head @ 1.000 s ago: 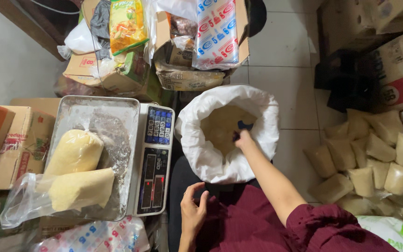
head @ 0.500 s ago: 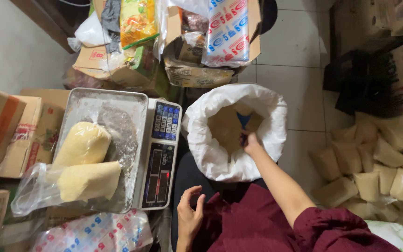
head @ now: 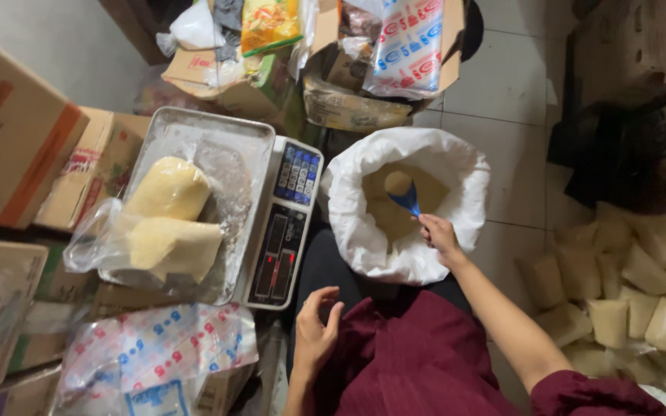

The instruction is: The person scoops granular material from a large sack into small plastic bags using a blue scoop, weighs each bag on a digital scale, and ties the bags closed. The person places the finished bags on the floor beside the workspace.

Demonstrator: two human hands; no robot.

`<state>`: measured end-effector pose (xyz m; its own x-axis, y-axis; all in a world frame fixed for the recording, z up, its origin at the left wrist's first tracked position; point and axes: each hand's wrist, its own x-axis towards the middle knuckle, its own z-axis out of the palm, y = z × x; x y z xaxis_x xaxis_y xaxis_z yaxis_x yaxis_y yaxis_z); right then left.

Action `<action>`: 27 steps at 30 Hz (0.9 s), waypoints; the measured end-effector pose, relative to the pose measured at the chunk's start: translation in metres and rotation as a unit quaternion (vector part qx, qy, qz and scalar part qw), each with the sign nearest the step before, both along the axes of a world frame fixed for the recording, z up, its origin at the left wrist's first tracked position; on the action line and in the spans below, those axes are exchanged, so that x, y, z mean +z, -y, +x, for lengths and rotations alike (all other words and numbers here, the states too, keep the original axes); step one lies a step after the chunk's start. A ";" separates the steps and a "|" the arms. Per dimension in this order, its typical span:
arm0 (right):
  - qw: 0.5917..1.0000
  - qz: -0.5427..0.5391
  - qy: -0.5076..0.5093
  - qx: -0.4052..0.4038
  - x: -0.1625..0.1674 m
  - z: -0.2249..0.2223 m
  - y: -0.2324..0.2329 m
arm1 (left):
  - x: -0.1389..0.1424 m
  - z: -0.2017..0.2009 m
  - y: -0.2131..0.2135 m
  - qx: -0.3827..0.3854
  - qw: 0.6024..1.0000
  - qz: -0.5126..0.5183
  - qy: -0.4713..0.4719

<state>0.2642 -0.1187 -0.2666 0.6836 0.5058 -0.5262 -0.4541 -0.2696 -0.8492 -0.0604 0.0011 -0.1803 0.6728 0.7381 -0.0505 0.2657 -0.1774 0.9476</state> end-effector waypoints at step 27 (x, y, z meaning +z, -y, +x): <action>0.877 0.055 0.300 0.371 0.224 -0.103 -0.144 | 0.163 -0.126 -0.164 0.295 0.875 0.383 0.003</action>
<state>0.1608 0.0253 -0.0425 0.2818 0.9537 -0.1045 0.3497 -0.2036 -0.9145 -0.1859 0.1651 -0.0169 0.1609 0.7727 0.6140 0.5210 -0.5949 0.6121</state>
